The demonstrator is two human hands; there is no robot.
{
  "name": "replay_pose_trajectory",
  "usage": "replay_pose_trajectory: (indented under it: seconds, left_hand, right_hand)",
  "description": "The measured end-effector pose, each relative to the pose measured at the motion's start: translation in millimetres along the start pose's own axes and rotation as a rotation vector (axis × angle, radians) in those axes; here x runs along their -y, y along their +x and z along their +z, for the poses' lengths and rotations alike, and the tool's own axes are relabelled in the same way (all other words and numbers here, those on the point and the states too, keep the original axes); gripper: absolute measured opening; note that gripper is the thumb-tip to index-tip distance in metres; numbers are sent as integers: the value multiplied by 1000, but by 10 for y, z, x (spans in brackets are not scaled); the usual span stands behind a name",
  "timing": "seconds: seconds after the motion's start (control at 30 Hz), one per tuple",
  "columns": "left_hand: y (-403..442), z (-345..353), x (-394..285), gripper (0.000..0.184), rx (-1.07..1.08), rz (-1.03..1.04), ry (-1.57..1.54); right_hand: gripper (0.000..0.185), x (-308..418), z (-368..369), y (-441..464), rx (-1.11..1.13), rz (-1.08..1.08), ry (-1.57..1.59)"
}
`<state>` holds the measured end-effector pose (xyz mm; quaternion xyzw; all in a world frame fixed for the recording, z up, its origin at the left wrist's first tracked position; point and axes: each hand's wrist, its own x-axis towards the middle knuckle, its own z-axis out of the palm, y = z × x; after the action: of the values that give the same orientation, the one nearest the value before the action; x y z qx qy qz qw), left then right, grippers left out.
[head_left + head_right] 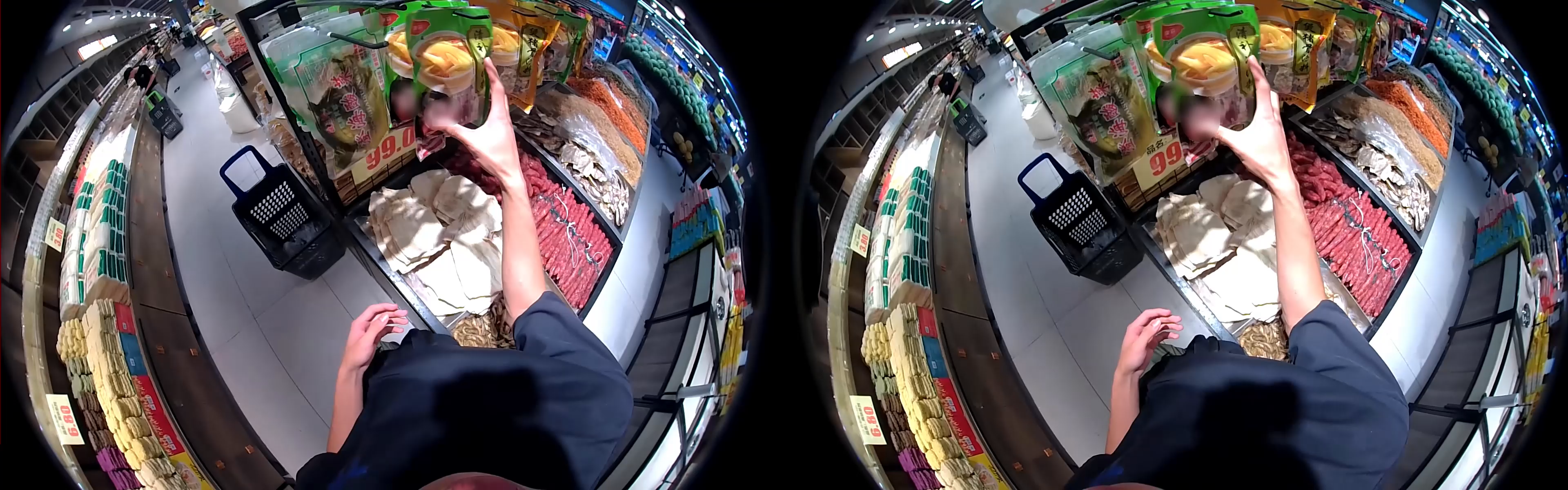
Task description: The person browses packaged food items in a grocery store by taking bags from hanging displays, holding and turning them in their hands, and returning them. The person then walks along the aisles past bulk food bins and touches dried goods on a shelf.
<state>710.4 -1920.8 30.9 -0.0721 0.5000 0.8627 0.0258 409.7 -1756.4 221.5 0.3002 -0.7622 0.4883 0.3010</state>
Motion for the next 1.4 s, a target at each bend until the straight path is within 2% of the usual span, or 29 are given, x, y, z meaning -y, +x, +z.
replay_pose_trajectory:
  seconds: [0.13,0.17,0.23,0.27,0.3,0.37,0.43,0.47,0.5,0.53,0.6,0.63,0.67,0.7,0.73,0.77,0.8,0.83,0.9,0.97,1.03,1.07,1.1,1.17,1.23,1.33,1.37,1.4]
  left_hand:
    - [73,22,-38,29,21,8,11]
    - [88,16,-40,29,29,8,7]
    - [117,6,-42,29,37,9,-3]
    - [122,0,-40,29,31,9,0]
    - [126,-6,-35,28,24,10,2]
    - [142,-66,-24,32,53,11,6]
    - [167,-53,-42,36,83,13,17]
    - [187,29,-82,47,115,112,-28]
    - [217,110,-117,60,148,211,-73]
    - [267,185,-146,71,151,251,-75]
    - [309,201,-89,89,109,251,-66]
    - [360,134,66,75,83,336,-42]
    - [348,154,6,66,-57,193,-43]
    - [344,189,-79,57,-194,48,-43]
    - [388,261,-101,43,-290,221,-73]
    - [370,223,-130,44,-299,200,-177]
    - [350,131,-90,47,-309,210,-175]
    - [317,33,-22,50,-319,218,-173]
    - [231,-66,52,51,-340,213,-194]
    - [145,-162,151,53,-327,228,-205]
    - [60,-126,152,54,-321,218,-229]
    - [41,-102,143,54,-291,231,-257]
    - [21,-91,143,54,-265,245,-285]
    - [-30,-118,169,56,-264,249,-255]
    - [-46,-136,171,57,-266,260,-231]
    - [-68,-107,129,57,-272,273,-225]
    - [-78,-119,131,57,-275,276,-225]
    - [-90,-141,143,57,-259,253,-221]
  right_hand:
    - [110,46,-269,-16,-105,-58,-92]
    - [111,51,-335,-44,-68,10,64]
    - [111,200,-497,-134,-168,-63,-4]
    - [113,171,-500,-196,-169,24,367]
    - [117,112,-588,-255,-196,-28,222]
    - [124,105,-667,-475,-135,169,727]
    - [129,125,-749,-698,176,267,785]
    - [132,54,-667,-805,338,273,706]
    - [127,29,-565,-924,485,157,541]
    - [118,-39,-473,-1130,617,149,334]
    - [108,265,-237,-1301,843,218,278]
    - [104,279,-52,-1516,843,233,331]
    - [100,492,3,-1596,870,309,213]
    - [92,527,72,-1715,867,335,293]
    - [88,509,91,-1723,927,325,322]
    - [83,474,111,-1718,988,313,351]
    - [76,304,181,-1710,978,207,394]
    - [70,277,159,-1573,884,214,430]
    - [63,-41,288,-1454,606,481,612]
    - [60,-269,366,-1136,388,642,962]
    - [68,-426,467,-848,234,719,1269]
    - [70,-473,554,-732,181,667,1321]
    - [57,-517,632,-658,128,620,1352]
    - [51,-213,611,-411,57,558,1337]
    - [37,-169,679,-340,-78,622,1279]
    - [28,-314,679,-318,-49,616,1583]
    - [29,14,523,-244,-75,599,1631]
    - [30,-59,446,-284,-77,518,1591]
